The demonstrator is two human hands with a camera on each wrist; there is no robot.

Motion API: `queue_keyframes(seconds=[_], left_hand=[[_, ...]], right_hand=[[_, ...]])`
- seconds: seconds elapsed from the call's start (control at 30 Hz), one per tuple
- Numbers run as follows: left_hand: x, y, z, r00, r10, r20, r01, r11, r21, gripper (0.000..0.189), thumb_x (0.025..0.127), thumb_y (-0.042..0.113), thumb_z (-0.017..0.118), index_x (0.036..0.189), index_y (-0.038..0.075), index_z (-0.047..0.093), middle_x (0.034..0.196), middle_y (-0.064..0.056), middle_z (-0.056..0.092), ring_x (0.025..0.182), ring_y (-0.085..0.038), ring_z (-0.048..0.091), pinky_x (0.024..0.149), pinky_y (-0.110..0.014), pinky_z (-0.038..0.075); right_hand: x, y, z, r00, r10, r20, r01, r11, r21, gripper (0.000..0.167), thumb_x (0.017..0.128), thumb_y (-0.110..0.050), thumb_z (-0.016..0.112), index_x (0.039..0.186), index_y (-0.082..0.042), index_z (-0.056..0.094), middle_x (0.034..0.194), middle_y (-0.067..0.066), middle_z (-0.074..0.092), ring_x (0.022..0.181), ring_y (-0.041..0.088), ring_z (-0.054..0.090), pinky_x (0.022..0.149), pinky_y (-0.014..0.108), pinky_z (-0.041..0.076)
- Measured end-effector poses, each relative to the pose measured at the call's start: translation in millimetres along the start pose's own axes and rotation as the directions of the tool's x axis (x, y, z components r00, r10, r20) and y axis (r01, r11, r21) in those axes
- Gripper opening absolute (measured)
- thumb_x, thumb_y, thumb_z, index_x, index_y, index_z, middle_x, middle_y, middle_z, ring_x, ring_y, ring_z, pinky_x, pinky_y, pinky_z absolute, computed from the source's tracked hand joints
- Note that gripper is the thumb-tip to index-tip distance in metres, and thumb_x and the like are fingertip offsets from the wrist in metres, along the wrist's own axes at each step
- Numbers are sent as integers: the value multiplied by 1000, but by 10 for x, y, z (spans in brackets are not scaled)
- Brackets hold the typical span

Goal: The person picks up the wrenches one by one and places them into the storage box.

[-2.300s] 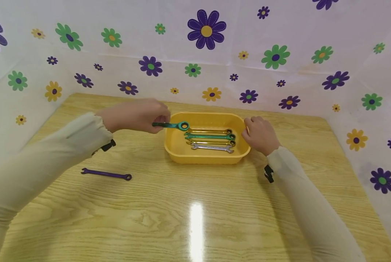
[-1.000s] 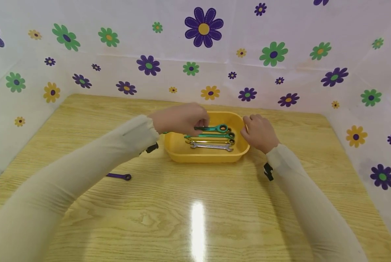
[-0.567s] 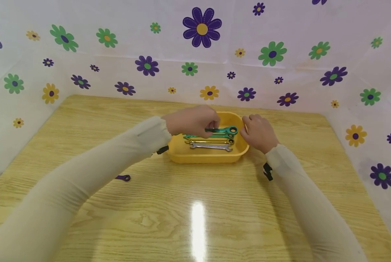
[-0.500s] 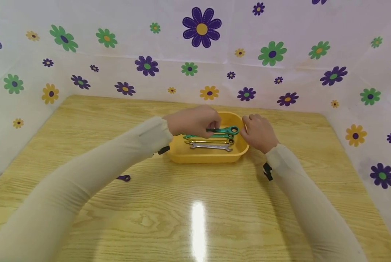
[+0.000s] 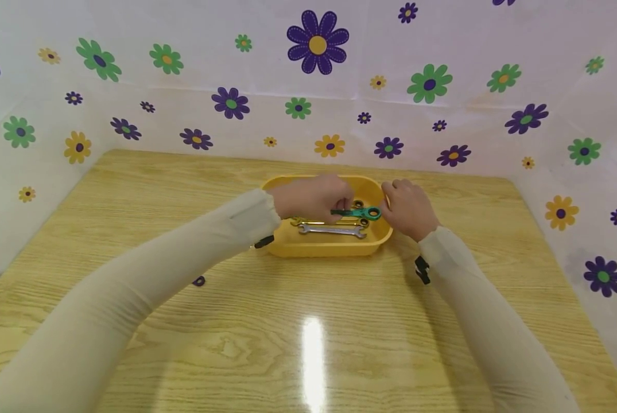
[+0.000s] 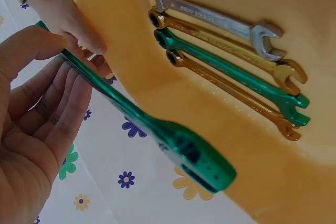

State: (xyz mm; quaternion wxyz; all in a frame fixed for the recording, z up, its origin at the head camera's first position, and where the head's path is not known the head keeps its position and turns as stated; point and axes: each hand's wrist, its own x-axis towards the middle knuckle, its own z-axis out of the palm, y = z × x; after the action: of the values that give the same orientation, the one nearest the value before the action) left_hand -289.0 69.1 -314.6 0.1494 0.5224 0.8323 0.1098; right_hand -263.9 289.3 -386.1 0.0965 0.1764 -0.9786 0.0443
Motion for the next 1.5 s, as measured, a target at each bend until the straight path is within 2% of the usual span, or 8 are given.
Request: queue_keyframes(seconds=[0.13, 0.33, 0.6, 0.8, 0.97, 1.1, 1.2, 1.5], left_hand=[[-17, -40, 72, 1000, -7, 13, 7, 1000, -6, 14, 82, 3, 61, 74, 10, 52, 66, 1, 41, 62, -11, 37, 59, -20, 32], [-15, -69, 157, 999, -19, 38, 19, 1000, 3, 25, 80, 2, 61, 66, 13, 42, 62, 1, 30, 58, -11, 30, 55, -21, 26], [18, -91, 250, 997, -3, 74, 1, 1000, 26, 29, 80, 6, 65, 63, 14, 43, 60, 2, 30, 57, -9, 27, 53, -20, 25], [25, -111, 300, 994, 18, 104, -23, 999, 47, 44, 82, 5, 62, 58, 16, 26, 60, 2, 16, 54, -10, 16, 53, -22, 20], [34, -130, 336, 992, 21, 126, -27, 998, 48, 47, 85, 16, 67, 56, 16, 30, 58, 2, 18, 54, -9, 17, 53, -22, 23], [50, -169, 388, 990, 23, 142, -36, 995, 89, 48, 87, 23, 66, 56, 17, 30, 57, 3, 18, 53, -9, 16, 53, -21, 23], [66, -211, 434, 988, 22, 150, -39, 993, 111, 50, 87, 26, 65, 55, 17, 28, 57, 3, 16, 52, -9, 14, 53, -21, 22], [73, -261, 499, 986, 32, 165, -49, 994, 101, 52, 89, 21, 63, 56, 17, 24, 58, 2, 12, 54, -11, 10, 55, -23, 22]], right_hand=[[-4, 0, 16, 999, -17, -41, 17, 1000, 2, 11, 87, -12, 45, 79, -4, 47, 65, 8, 42, 61, 23, 39, 57, 32, 32], [-5, 3, 13, 999, -7, -41, 7, 1000, 3, 12, 86, -14, 45, 80, -4, 48, 66, 8, 43, 62, 24, 40, 58, 33, 33], [-1, 1, 21, 999, -11, -53, 11, 1000, 5, 12, 86, -13, 45, 77, -5, 47, 63, 7, 41, 60, 23, 39, 57, 32, 31], [-2, 9, 24, 998, -23, -54, 24, 1000, 8, 13, 86, -13, 43, 77, -4, 46, 63, 7, 41, 61, 24, 40, 57, 32, 31], [-6, 1, 22, 999, -11, -39, 11, 1000, 7, 13, 86, -13, 43, 78, -4, 46, 65, 8, 42, 62, 24, 40, 58, 33, 32], [-10, -11, 20, 1000, 4, -24, -4, 1000, 4, 13, 86, -14, 44, 80, -4, 47, 66, 9, 44, 64, 25, 41, 59, 34, 33], [-9, -13, 23, 1000, 12, -19, -12, 1000, 1, 13, 86, -15, 44, 81, -4, 48, 66, 9, 45, 64, 25, 41, 60, 35, 34], [-11, -17, 11, 1000, 9, -22, -8, 1000, 12, 13, 87, -14, 44, 80, -4, 48, 66, 9, 45, 63, 25, 41, 60, 34, 34]])
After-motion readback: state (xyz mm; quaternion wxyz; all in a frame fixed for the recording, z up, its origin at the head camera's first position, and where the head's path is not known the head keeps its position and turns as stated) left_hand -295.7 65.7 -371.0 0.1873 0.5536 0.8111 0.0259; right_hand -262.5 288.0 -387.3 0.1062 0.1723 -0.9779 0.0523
